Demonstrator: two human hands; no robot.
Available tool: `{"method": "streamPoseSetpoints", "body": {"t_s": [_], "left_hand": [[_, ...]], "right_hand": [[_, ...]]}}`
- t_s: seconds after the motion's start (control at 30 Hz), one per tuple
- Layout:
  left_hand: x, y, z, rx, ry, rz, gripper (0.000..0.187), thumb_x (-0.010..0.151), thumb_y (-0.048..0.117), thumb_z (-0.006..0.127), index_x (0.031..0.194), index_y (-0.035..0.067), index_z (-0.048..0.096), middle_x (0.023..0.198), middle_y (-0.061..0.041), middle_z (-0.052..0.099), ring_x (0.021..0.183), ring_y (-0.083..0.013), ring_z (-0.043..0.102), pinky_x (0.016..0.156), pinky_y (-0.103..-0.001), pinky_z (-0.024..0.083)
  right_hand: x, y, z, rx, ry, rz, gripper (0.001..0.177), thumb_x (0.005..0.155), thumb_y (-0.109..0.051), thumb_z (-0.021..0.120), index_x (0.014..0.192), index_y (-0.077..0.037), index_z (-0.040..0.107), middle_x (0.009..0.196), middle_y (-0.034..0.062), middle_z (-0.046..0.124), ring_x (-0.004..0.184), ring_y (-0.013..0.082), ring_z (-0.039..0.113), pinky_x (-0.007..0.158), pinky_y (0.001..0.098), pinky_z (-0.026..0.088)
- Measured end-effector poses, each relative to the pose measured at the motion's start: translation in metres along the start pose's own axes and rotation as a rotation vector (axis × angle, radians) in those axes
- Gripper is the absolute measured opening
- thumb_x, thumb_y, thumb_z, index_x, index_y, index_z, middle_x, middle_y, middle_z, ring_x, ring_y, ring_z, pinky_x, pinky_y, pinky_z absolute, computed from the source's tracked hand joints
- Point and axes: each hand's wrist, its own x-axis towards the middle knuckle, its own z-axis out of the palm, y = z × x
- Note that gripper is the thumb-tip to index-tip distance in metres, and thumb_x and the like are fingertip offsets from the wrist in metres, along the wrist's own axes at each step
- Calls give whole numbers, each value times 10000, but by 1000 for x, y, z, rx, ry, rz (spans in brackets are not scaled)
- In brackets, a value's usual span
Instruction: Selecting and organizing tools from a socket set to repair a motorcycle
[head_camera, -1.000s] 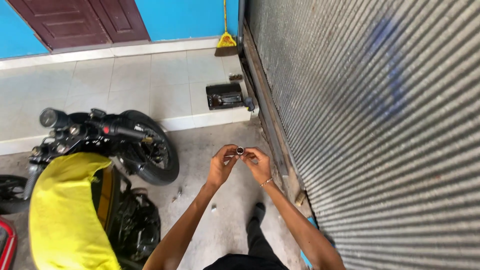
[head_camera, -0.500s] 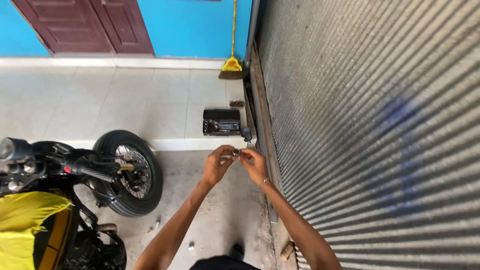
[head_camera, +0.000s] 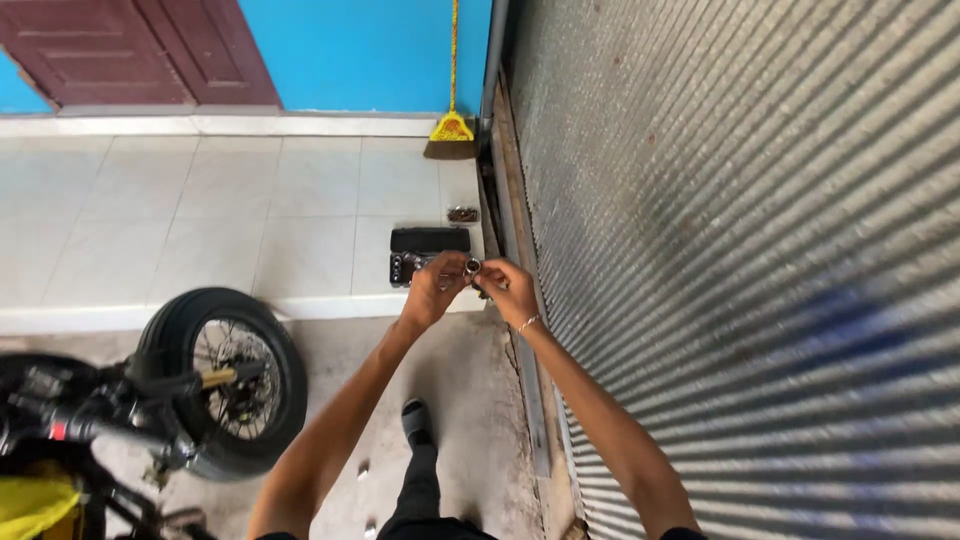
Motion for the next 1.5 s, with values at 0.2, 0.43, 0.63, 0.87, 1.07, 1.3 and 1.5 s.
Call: {"method": "streamPoseSetpoints", "body": {"t_s": [0.2,0.43,0.63,0.87,1.07,1.3,1.5], "left_hand": [[120,-57,-23,-33,-92,56,334,932,-20,684,1254,21,604,1106,-116,759,1008,-187,743,801,-318,621],[225,-114,-48,-103,-119,64,309,952,-6,701,1248,26,620,1113,-115,733,1050,-190,730,851,-332,623],[278,-158,-53,-58,-75,-11,307,929,35,741,1218,37,640,1103,-92,742,1059,-181,735,832,-336,624],[302,-200,-37,-63,-68,-154,372,868,61,808,1199,26,643,1044,-89,779,967,-174,766,801,-315,646],[312,-255,-13,-54,-62,-173,354,854,42,803,1177,18,658,1029,-97,789,949,-171,765,767,-311,634],[319,-363,34,48,0,4,354,841,39,800,1164,19,655,1095,-96,696,935,-175,749,778,-300,661],[284,-555,79,96,41,-157,376,811,102,855,1144,48,690,975,-69,741,871,-173,749,759,-297,634]], "right_hand": [[113,48,1,-119,46,-7,226,901,-111,779,1101,-16,731,933,49,761,833,117,712,742,290,591],[223,87,9,-133,71,-21,223,917,-162,779,1091,-26,741,940,55,770,852,135,732,756,303,605],[275,132,16,-101,73,74,255,913,-163,783,1120,-21,738,954,70,774,871,146,733,769,299,598],[295,191,15,42,43,156,251,913,-149,759,1109,3,720,967,72,771,877,144,740,791,298,614],[301,247,1,134,-6,213,254,910,-153,775,1093,19,736,963,81,772,855,142,730,755,287,595],[303,394,9,338,25,241,262,910,-132,780,1118,23,740,995,77,772,904,132,726,809,286,589],[276,584,40,389,69,262,271,904,-111,773,1144,8,735,1008,71,774,916,141,740,809,322,612]]}}
